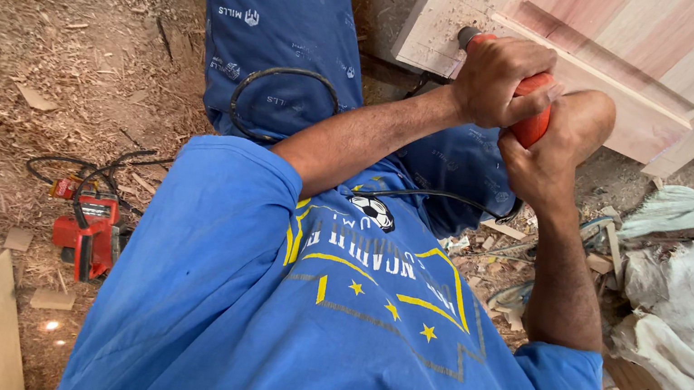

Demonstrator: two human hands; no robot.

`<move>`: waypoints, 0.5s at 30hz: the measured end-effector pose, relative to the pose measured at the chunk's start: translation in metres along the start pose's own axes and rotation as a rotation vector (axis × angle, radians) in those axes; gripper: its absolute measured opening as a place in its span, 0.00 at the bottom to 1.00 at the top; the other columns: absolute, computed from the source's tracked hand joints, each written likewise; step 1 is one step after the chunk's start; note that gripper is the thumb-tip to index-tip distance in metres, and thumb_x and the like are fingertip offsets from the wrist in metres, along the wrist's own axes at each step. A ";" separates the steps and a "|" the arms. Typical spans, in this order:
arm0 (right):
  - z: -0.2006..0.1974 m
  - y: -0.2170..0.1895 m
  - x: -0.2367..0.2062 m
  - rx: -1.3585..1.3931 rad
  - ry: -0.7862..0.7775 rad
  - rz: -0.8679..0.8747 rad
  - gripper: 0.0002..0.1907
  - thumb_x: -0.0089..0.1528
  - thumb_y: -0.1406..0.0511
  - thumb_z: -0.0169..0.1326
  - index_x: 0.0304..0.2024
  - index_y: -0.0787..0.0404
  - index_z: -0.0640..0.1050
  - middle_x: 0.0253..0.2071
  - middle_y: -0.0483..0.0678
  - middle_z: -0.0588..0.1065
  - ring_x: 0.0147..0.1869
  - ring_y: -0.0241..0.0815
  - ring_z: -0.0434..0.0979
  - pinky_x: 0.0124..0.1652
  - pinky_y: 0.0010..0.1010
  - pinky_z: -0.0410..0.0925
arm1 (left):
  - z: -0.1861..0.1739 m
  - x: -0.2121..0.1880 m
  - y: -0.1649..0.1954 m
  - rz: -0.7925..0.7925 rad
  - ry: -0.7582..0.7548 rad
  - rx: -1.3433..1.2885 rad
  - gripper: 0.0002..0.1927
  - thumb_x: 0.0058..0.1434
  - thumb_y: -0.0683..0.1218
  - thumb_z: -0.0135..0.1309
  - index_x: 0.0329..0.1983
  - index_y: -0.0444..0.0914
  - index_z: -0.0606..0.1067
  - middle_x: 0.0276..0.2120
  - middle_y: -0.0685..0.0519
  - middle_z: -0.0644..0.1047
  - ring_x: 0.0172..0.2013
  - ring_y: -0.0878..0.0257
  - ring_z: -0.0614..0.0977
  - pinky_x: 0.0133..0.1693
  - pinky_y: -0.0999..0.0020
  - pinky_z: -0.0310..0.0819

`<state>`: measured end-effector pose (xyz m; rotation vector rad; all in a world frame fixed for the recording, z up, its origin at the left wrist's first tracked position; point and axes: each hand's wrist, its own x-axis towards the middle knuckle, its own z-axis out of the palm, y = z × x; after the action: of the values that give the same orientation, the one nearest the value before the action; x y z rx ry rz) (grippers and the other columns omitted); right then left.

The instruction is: The person sits on the floor of a woodworking shop and assembles a wooden panel door. They tighten an F-clamp to hold a wood block against the panel, drill holes into the panel edge with a corded electric drill, then hammer wooden dowels into the drilled holes and fitted joints, tapping them flush with a mallet.

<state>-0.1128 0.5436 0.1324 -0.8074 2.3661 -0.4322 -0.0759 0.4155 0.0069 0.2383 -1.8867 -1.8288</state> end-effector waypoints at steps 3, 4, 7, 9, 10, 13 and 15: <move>-0.002 -0.002 -0.006 0.167 -0.065 0.208 0.30 0.59 0.70 0.57 0.64 0.69 0.67 0.48 0.60 0.75 0.54 0.57 0.79 0.53 0.44 0.71 | 0.002 0.000 0.005 -0.018 -0.026 0.004 0.20 0.63 0.58 0.51 0.26 0.37 0.72 0.22 0.45 0.74 0.26 0.48 0.79 0.33 0.53 0.72; -0.004 -0.002 -0.008 0.155 -0.062 0.208 0.31 0.59 0.70 0.57 0.65 0.69 0.67 0.48 0.61 0.76 0.54 0.57 0.79 0.52 0.45 0.71 | 0.002 0.001 0.007 -0.022 -0.030 0.008 0.20 0.64 0.58 0.51 0.26 0.37 0.72 0.22 0.45 0.74 0.26 0.49 0.79 0.33 0.53 0.72; -0.012 -0.006 -0.017 0.097 -0.046 0.228 0.31 0.59 0.68 0.58 0.64 0.70 0.67 0.45 0.65 0.77 0.52 0.60 0.80 0.50 0.48 0.72 | 0.004 0.002 0.017 -0.032 -0.049 0.012 0.21 0.63 0.58 0.51 0.26 0.36 0.72 0.22 0.44 0.74 0.26 0.47 0.79 0.32 0.52 0.72; -0.018 -0.010 -0.023 0.030 -0.043 0.242 0.31 0.59 0.66 0.59 0.63 0.71 0.67 0.41 0.68 0.78 0.49 0.64 0.81 0.48 0.50 0.72 | 0.004 0.004 0.025 -0.027 -0.061 0.012 0.21 0.63 0.58 0.51 0.27 0.36 0.73 0.22 0.44 0.74 0.26 0.47 0.79 0.32 0.53 0.72; -0.021 -0.012 -0.026 0.025 -0.041 0.239 0.29 0.60 0.66 0.59 0.61 0.70 0.68 0.39 0.69 0.78 0.48 0.65 0.82 0.48 0.51 0.73 | 0.004 0.005 0.031 -0.027 -0.068 0.015 0.21 0.63 0.58 0.51 0.27 0.36 0.73 0.23 0.44 0.75 0.26 0.47 0.79 0.32 0.53 0.72; -0.032 -0.021 -0.036 0.013 -0.002 0.223 0.25 0.61 0.64 0.60 0.58 0.68 0.70 0.35 0.70 0.77 0.46 0.68 0.82 0.46 0.52 0.74 | 0.004 0.011 0.053 0.000 -0.074 0.079 0.20 0.62 0.59 0.51 0.28 0.37 0.75 0.24 0.44 0.75 0.28 0.46 0.79 0.32 0.53 0.72; -0.044 -0.029 -0.048 0.006 0.028 0.235 0.27 0.60 0.63 0.62 0.58 0.68 0.69 0.33 0.71 0.76 0.46 0.71 0.81 0.43 0.53 0.73 | 0.006 0.015 0.074 -0.027 -0.105 0.090 0.20 0.62 0.59 0.51 0.29 0.39 0.76 0.24 0.44 0.76 0.28 0.47 0.81 0.33 0.53 0.73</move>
<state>-0.0972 0.5573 0.2004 -0.5144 2.4472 -0.3541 -0.0760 0.4200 0.0824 0.2028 -2.0500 -1.8088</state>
